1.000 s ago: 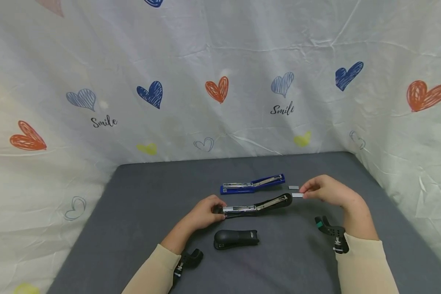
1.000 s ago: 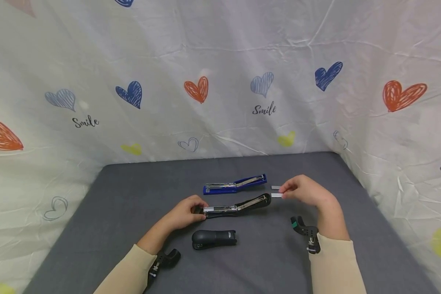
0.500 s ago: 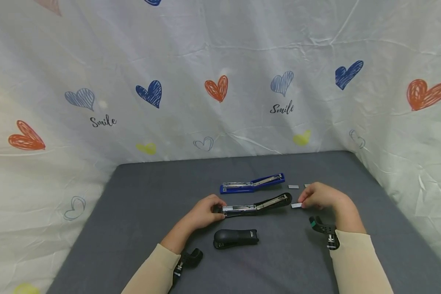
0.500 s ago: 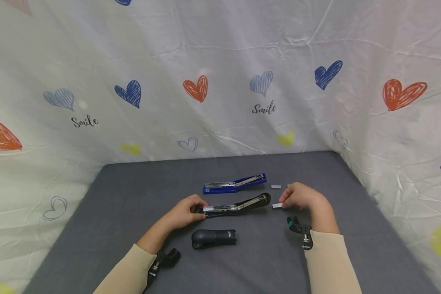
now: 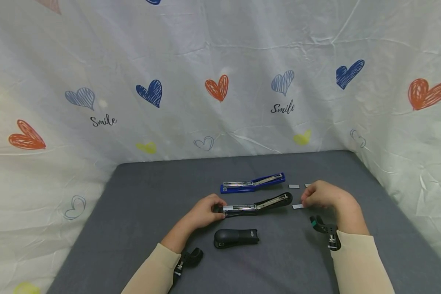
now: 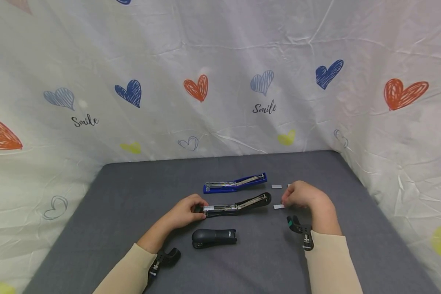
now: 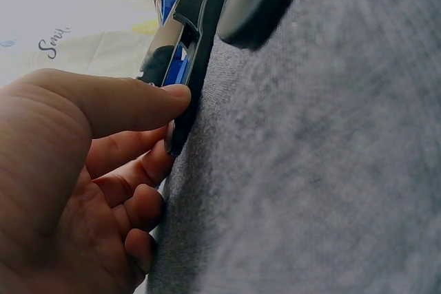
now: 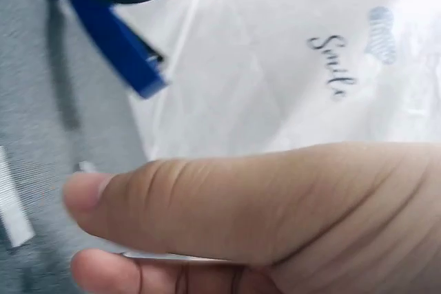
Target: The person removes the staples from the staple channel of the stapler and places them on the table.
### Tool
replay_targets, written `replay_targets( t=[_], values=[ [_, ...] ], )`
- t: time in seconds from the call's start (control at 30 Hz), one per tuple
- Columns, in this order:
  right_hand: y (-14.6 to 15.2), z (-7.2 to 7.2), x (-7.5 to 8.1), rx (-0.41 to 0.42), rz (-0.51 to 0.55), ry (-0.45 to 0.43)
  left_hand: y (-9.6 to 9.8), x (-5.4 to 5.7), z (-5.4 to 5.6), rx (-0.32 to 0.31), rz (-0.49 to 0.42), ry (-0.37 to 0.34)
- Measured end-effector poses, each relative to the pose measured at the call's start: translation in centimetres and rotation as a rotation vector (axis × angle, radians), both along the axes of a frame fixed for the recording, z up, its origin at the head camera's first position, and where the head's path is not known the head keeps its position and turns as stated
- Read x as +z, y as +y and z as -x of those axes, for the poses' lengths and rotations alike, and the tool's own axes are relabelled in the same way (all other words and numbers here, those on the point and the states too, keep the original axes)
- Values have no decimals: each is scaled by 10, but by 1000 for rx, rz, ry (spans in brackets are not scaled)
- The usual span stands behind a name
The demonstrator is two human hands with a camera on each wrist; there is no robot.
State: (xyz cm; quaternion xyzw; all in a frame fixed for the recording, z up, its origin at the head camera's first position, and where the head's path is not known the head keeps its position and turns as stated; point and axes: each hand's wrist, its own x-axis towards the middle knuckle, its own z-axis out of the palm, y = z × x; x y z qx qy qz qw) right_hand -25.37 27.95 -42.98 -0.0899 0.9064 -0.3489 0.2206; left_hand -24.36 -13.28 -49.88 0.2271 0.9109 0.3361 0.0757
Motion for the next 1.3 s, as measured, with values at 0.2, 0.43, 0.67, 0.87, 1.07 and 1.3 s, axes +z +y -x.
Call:
replay_targets(
  t=[0.2, 0.43, 0.67, 0.87, 1.07, 1.3],
  values=[
    [-3, -8, 22, 9, -35, 155, 0, -1, -1, -11, 0, 2],
    [-28, -19, 42, -7, -30, 296, 1, -2, -4, -9, -1, 0],
    [-53, -30, 52, -31, 13, 342, 3, -3, -5, -10, -10, -10],
    [-74, -29, 48, -6, 62, 364, 1, 0, -5, -14, -11, -33],
    [-106, -26, 44, 86, 118, 327, 0, 2, -1, -2, -18, -26],
    [-147, -21, 34, 198, 116, 269, 0, 1, 2, -10, -16, -6]
  ],
)
